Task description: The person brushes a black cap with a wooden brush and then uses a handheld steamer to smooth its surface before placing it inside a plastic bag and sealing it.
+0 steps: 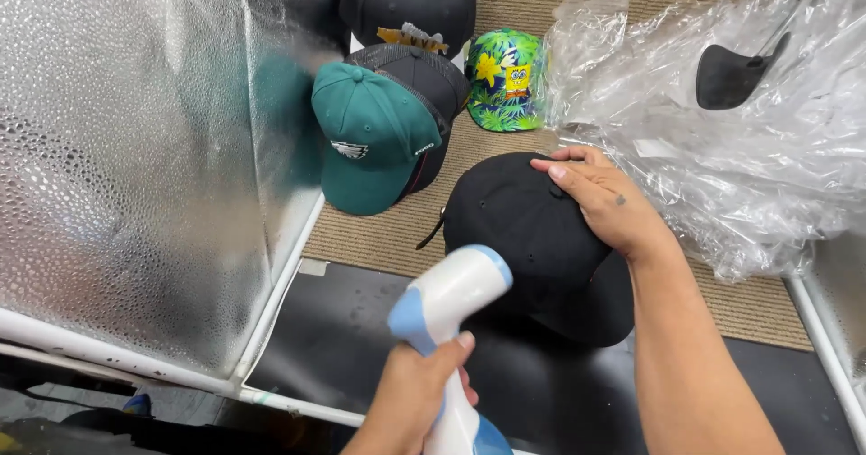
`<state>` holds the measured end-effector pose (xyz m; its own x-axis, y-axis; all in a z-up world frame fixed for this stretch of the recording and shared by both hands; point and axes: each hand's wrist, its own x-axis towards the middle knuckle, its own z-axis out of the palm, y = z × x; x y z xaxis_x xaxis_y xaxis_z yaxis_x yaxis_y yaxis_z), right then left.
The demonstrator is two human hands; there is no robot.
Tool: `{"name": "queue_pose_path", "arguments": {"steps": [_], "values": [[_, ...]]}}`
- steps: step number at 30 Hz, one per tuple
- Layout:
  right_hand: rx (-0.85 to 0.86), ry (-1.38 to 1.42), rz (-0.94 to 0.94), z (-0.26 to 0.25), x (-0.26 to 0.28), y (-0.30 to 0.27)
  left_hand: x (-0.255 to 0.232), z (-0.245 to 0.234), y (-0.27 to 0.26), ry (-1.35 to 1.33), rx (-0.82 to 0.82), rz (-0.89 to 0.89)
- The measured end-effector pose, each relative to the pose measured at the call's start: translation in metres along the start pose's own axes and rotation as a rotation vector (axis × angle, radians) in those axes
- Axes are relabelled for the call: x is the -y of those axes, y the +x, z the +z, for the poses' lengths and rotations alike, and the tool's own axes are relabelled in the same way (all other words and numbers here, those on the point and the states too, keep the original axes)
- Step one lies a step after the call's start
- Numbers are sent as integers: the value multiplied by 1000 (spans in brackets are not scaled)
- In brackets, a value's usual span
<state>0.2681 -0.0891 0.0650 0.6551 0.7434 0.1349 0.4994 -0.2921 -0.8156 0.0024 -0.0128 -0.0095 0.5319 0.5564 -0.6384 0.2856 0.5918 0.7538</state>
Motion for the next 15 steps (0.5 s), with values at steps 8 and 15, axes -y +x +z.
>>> {"name": "queue_pose_path", "arguments": {"steps": [8,15], "values": [[22,-40,-17,-2,-10,3,-10,-22,-32,859,-33,300],[32,-32,-37,-4,-16,2,-6,-39,-9,1705,-672,1648]]}}
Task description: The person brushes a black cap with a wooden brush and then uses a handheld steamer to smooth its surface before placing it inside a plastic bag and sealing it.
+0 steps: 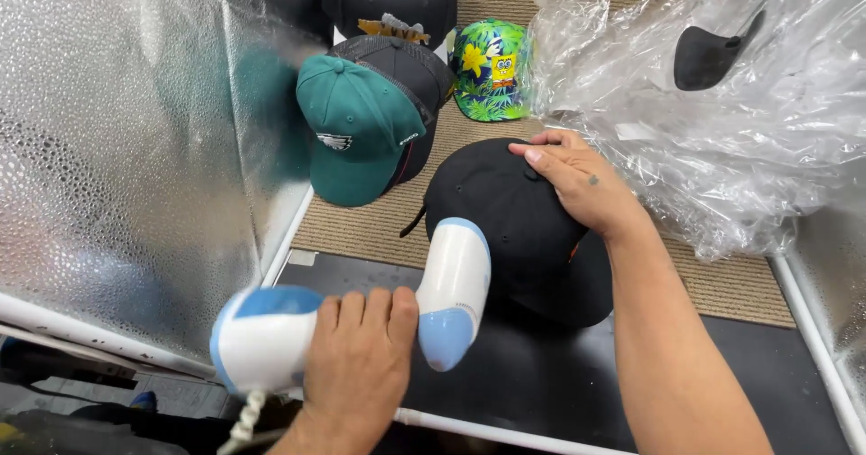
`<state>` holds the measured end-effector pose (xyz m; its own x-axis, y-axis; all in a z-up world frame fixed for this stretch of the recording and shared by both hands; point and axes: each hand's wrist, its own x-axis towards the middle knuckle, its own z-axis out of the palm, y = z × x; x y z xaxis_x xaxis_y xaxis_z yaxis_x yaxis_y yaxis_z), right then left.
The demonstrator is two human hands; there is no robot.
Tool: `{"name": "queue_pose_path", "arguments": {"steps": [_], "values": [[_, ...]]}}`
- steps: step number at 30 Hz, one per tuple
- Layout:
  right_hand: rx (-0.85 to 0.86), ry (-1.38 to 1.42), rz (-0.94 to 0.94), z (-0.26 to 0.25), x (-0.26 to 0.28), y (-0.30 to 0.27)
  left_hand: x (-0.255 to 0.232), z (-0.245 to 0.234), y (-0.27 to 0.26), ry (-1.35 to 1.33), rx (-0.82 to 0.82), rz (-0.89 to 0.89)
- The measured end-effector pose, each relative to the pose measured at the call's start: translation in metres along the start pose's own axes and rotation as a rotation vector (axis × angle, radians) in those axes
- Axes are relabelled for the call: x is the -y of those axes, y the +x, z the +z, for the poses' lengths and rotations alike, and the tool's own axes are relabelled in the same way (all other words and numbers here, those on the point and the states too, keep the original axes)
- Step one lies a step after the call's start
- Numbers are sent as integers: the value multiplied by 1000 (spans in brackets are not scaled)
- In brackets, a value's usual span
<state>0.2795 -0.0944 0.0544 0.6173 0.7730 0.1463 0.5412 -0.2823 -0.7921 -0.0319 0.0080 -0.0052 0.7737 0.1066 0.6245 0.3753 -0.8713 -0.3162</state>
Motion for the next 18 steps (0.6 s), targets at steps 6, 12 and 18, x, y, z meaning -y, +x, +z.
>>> {"name": "queue_pose_path", "arguments": {"steps": [6,12,18], "values": [[-9,44,-80,2,-12,6,-38,4,10,-135,-119,43],[19,12,-93,-1,-13,8,-28,-6,17,-126,-110,109],[8,35,-71,1,-4,2,-32,6,2,-46,-94,9]]}}
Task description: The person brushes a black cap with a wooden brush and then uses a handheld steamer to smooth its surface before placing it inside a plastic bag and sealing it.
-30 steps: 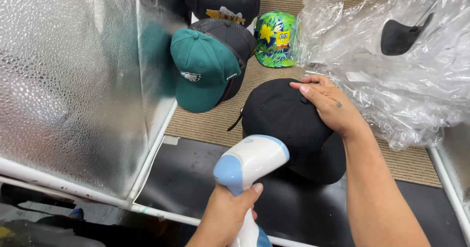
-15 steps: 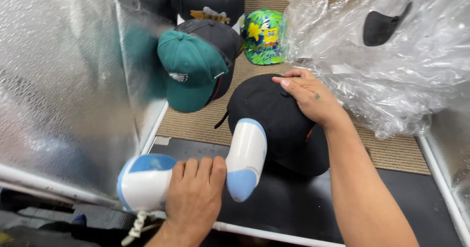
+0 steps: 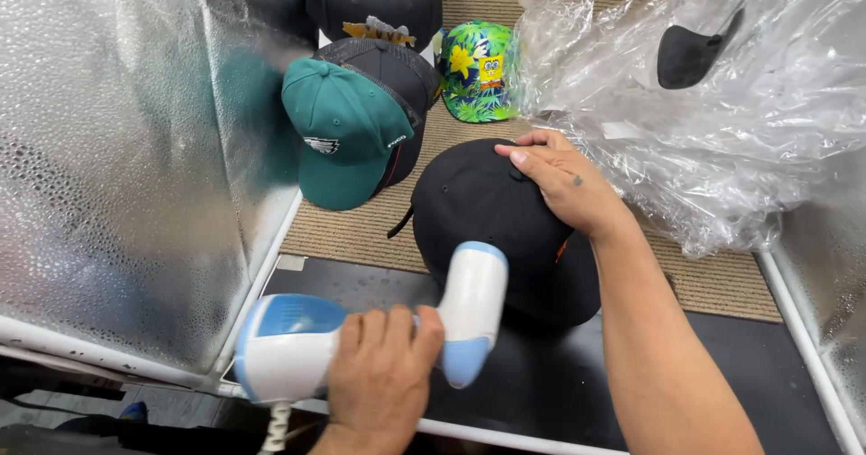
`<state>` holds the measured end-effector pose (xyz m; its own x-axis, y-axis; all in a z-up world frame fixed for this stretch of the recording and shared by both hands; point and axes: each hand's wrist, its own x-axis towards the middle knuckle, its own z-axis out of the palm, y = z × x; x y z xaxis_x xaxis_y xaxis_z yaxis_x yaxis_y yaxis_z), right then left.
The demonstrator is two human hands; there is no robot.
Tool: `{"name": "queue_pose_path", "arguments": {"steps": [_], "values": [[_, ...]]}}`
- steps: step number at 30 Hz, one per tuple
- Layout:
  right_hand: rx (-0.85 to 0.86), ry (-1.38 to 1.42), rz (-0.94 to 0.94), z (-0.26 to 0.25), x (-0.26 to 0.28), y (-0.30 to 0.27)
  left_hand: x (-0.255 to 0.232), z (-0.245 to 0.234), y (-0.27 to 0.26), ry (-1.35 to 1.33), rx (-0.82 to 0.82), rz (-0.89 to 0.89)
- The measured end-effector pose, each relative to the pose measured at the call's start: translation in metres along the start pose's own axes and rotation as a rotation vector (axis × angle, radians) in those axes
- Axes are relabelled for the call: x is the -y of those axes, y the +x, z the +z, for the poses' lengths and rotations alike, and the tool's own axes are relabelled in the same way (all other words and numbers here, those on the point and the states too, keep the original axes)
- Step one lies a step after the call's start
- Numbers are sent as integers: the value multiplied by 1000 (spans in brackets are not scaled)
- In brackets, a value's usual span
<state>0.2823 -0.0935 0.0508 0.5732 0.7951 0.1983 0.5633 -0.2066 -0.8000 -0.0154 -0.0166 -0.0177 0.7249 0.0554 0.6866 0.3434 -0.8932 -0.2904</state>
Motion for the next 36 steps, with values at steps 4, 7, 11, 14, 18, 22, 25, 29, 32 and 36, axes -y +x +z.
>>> {"name": "queue_pose_path", "arguments": {"steps": [4,7,11,14,18,22,25,29,32,36], "values": [[5,-28,20,1,0,-1,-21,-7,11,-106,-46,5],[12,-60,10,-1,-5,4,-16,-7,10,-113,-52,5],[-24,-38,-51,-5,-15,5,-14,-3,10,-49,-49,-24],[8,-31,-2,0,-4,3,-11,-8,9,-71,-53,-49],[0,-22,54,-3,4,-2,14,14,-13,-71,31,-108],[1,-4,3,1,3,-1,51,30,-22,-42,78,-151],[2,-26,32,-2,8,-2,57,29,-16,-28,175,-182],[12,-25,74,-2,8,0,53,12,-9,-179,354,-208],[3,-23,100,-3,11,-3,56,4,-2,-273,493,-237],[18,-14,70,-2,13,-4,64,-11,22,-343,481,-253]]}}
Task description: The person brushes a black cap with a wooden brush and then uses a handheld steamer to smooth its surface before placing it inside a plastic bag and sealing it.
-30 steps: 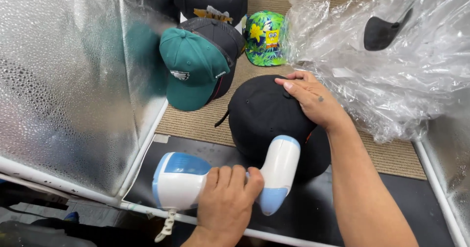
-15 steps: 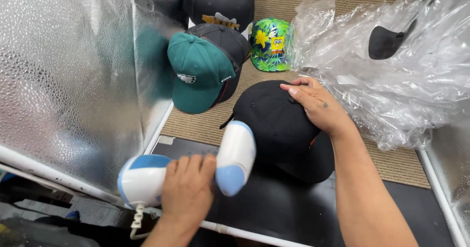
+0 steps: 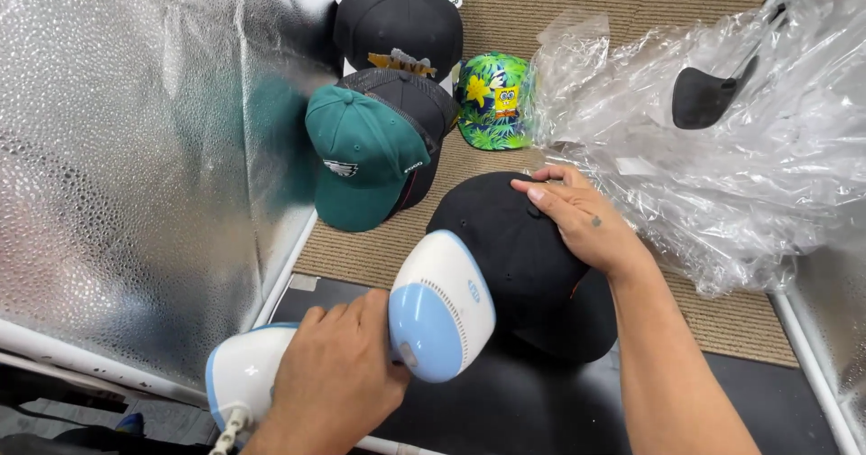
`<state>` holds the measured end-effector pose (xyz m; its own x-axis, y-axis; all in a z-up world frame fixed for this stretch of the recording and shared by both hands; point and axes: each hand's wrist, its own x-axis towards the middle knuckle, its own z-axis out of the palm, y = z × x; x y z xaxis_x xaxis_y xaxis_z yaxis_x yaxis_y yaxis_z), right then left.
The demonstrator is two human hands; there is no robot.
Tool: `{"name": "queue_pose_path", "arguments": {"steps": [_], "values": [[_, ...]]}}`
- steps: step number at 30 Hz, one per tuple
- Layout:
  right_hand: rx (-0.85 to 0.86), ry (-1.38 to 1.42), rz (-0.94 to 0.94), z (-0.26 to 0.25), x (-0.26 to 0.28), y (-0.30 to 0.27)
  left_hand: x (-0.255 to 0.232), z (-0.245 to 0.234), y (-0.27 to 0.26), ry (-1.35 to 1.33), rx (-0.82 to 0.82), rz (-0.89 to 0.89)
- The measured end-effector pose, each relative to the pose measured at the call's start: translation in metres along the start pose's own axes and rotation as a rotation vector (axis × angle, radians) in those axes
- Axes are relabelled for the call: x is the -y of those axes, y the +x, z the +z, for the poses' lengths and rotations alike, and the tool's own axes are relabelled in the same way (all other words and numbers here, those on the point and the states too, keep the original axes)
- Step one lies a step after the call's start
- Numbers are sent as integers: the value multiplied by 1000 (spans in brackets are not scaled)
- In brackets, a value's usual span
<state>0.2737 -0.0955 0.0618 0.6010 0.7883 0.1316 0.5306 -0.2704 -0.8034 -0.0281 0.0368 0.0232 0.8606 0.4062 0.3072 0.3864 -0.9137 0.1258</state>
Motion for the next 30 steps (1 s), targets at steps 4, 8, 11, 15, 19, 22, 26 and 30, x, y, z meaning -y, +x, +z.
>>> {"name": "queue_pose_path", "arguments": {"steps": [4,8,11,15,19,22,26,30], "values": [[-12,12,-9,1,-6,2,-33,-60,59,24,175,-43],[-17,-20,-95,3,-17,4,-57,-89,116,80,231,55],[-29,-28,-169,0,-19,4,-65,-91,127,90,216,148],[-37,-10,-175,1,-23,5,-48,-102,121,161,307,88],[-27,-33,-170,1,-21,9,-63,-98,133,140,284,73],[-7,-1,-123,1,-35,11,-73,-93,138,50,265,111],[-29,-24,-134,1,-22,5,-48,-98,112,-44,294,115],[-50,7,-107,2,-10,1,-18,-104,85,-105,371,-59]]}}
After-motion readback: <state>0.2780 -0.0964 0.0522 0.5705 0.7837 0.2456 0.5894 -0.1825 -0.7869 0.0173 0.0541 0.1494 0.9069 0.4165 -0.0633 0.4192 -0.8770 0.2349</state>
